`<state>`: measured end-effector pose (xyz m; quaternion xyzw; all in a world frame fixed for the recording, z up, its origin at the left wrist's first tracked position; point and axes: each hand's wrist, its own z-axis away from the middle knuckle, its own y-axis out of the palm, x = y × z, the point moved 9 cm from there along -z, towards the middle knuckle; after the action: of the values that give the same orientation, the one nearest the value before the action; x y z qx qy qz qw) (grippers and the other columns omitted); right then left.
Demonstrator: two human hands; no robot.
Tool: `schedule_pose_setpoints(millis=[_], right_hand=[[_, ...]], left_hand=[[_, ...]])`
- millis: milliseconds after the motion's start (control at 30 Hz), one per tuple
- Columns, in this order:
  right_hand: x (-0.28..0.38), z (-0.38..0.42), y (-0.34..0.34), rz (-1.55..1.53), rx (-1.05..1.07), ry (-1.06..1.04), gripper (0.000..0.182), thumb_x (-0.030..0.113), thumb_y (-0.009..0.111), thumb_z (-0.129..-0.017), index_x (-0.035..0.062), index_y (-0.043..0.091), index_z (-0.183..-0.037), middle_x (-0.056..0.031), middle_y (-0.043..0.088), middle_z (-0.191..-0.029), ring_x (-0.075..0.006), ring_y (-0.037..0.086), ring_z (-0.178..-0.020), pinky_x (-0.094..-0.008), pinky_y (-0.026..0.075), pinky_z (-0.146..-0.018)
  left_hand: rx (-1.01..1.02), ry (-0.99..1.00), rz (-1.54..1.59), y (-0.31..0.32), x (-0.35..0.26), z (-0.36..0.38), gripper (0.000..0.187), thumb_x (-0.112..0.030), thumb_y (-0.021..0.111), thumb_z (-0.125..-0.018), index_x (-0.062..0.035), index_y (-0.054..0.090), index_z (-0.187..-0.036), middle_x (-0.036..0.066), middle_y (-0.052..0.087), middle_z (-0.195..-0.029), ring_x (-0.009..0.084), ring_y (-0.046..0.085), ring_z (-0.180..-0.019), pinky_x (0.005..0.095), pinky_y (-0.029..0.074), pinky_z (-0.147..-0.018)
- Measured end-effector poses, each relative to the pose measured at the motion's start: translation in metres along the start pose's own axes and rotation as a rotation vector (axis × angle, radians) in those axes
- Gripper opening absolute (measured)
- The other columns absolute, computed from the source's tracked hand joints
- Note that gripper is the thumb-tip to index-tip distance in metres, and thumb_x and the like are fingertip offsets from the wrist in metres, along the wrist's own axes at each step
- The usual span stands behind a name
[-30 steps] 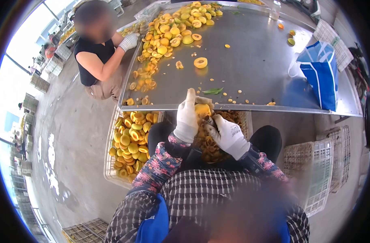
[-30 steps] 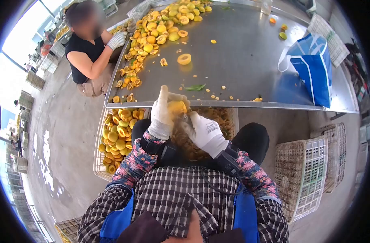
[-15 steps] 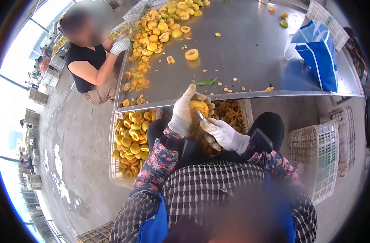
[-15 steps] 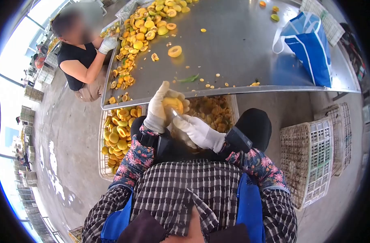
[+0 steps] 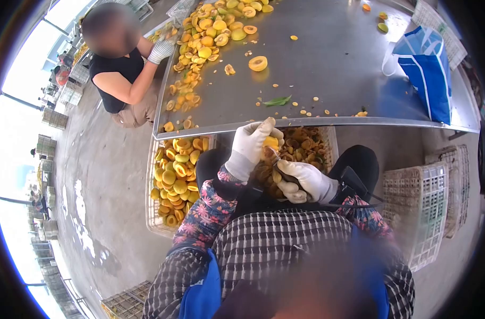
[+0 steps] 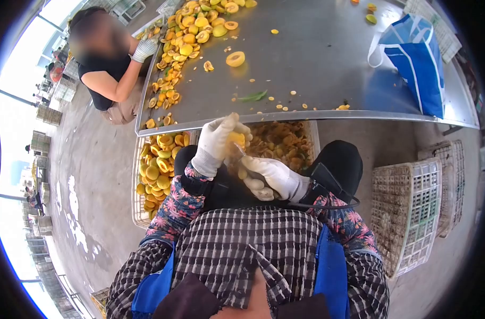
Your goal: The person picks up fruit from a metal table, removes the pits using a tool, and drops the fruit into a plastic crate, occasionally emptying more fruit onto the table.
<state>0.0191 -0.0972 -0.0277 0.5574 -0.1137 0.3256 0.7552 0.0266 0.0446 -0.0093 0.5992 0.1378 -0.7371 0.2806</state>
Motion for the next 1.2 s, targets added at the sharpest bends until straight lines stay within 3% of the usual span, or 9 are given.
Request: schedule_pose_setpoints(millis=[100, 167, 200, 367, 467, 667, 900, 1000, 1200], right_hand=[[0.002, 0.010, -0.001, 0.152, 0.063, 0.000, 0.043, 0.045, 0.041, -0.104, 0.0042, 0.054, -0.098, 0.0009, 0.044, -0.057, -0.0089, 0.039, -0.040, -0.0221, 0.031, -0.038], [0.006, 0.008, -0.021, 0.393, -0.073, -0.042, 0.042, 0.043, 0.043, -0.104, 0.0031, 0.054, -0.103, 0.0005, 0.046, -0.058, -0.0091, 0.041, -0.041, -0.0221, 0.032, -0.039], [0.010, 0.009, -0.029, 0.510, -0.169, -0.025, 0.039, 0.040, 0.046, -0.103, 0.0030, 0.053, -0.113, 0.0012, 0.048, -0.060, -0.0076, 0.044, -0.044, -0.0219, 0.035, -0.042], [0.023, 0.015, -0.058, 1.367, -0.391, -0.134, 0.046, 0.024, 0.054, -0.096, 0.0034, 0.039, -0.134, -0.0266, 0.064, -0.090, -0.0439, 0.064, -0.084, -0.0488, 0.049, -0.071], [0.020, 0.011, -0.072, 1.412, -0.438, -0.163, 0.045, 0.022, 0.056, -0.093, 0.0036, 0.040, -0.131, -0.0275, 0.063, -0.100, -0.0447, 0.062, -0.092, -0.0499, 0.048, -0.079], [0.022, 0.004, -0.085, 1.446, -0.447, -0.089, 0.040, 0.022, 0.056, -0.092, 0.0037, 0.045, -0.127, -0.0272, 0.062, -0.108, -0.0441, 0.061, -0.099, -0.0503, 0.047, -0.086], [0.016, 0.003, -0.093, 1.521, -0.399, -0.073, 0.062, 0.021, 0.052, -0.093, 0.0085, 0.030, -0.149, -0.0284, 0.060, -0.114, -0.0436, 0.062, -0.097, -0.0505, 0.047, -0.086], [0.025, 0.006, -0.088, 1.494, -0.422, -0.059, 0.065, 0.021, 0.053, -0.093, 0.0102, 0.026, -0.151, -0.0280, 0.062, -0.110, -0.0426, 0.062, -0.096, -0.0505, 0.047, -0.085], [0.035, 0.010, -0.077, 1.419, -0.437, -0.072, 0.058, 0.026, 0.055, -0.094, 0.0074, 0.034, -0.145, -0.0277, 0.065, -0.100, -0.0434, 0.064, -0.092, -0.0498, 0.049, -0.081]], left_hand=[[-0.019, -0.075, 0.525, -0.050, 0.008, -0.001, 0.039, -0.034, 0.059, -0.098, 0.0045, 0.066, -0.099, 0.015, 0.069, -0.089, 0.0193, 0.066, -0.072, 0.0301, 0.056, -0.068], [-0.127, 0.027, 0.447, -0.098, -0.007, 0.014, 0.041, -0.035, 0.054, -0.101, 0.0044, 0.064, -0.108, 0.017, 0.068, -0.094, 0.0242, 0.068, -0.080, 0.0356, 0.058, -0.074], [-0.181, 0.112, 0.307, -0.125, -0.016, 0.024, 0.040, -0.033, 0.053, -0.101, 0.0040, 0.063, -0.111, 0.017, 0.068, -0.095, 0.0243, 0.068, -0.084, 0.0367, 0.057, -0.077], [-0.304, 0.144, -0.751, -0.274, -0.019, 0.047, 0.035, -0.021, 0.061, -0.096, 0.0014, 0.060, -0.123, 0.015, 0.066, -0.110, 0.0204, 0.065, -0.100, 0.0321, 0.052, -0.088], [-0.330, 0.044, -0.900, -0.237, -0.054, 0.035, 0.042, -0.025, 0.063, -0.096, 0.0036, 0.058, -0.125, 0.012, 0.065, -0.112, 0.0170, 0.061, -0.106, 0.0289, 0.048, -0.092], [-0.095, 0.479, -1.184, -0.093, -0.103, -0.116, 0.045, -0.031, 0.061, -0.093, -0.0002, 0.059, -0.125, 0.019, 0.062, -0.124, 0.0334, 0.057, -0.119, 0.0389, 0.045, -0.100], [-0.262, 0.047, -1.210, -0.061, -0.036, -0.267, 0.075, -0.052, 0.070, -0.079, -0.0028, 0.054, -0.133, 0.023, 0.061, -0.125, 0.0357, 0.058, -0.117, 0.0403, 0.045, -0.101], [0.004, -0.014, -1.123, -0.054, -0.008, -0.289, 0.078, -0.050, 0.077, -0.072, -0.0026, 0.055, -0.130, 0.022, 0.064, -0.119, 0.0332, 0.063, -0.110, 0.0394, 0.050, -0.094], [0.106, -0.112, 0.011, -0.038, -0.017, -0.216, 0.056, -0.012, 0.076, -0.083, -0.0056, 0.049, -0.132, 0.011, 0.063, -0.106, 0.0262, 0.066, -0.094, 0.0376, 0.057, -0.077]])
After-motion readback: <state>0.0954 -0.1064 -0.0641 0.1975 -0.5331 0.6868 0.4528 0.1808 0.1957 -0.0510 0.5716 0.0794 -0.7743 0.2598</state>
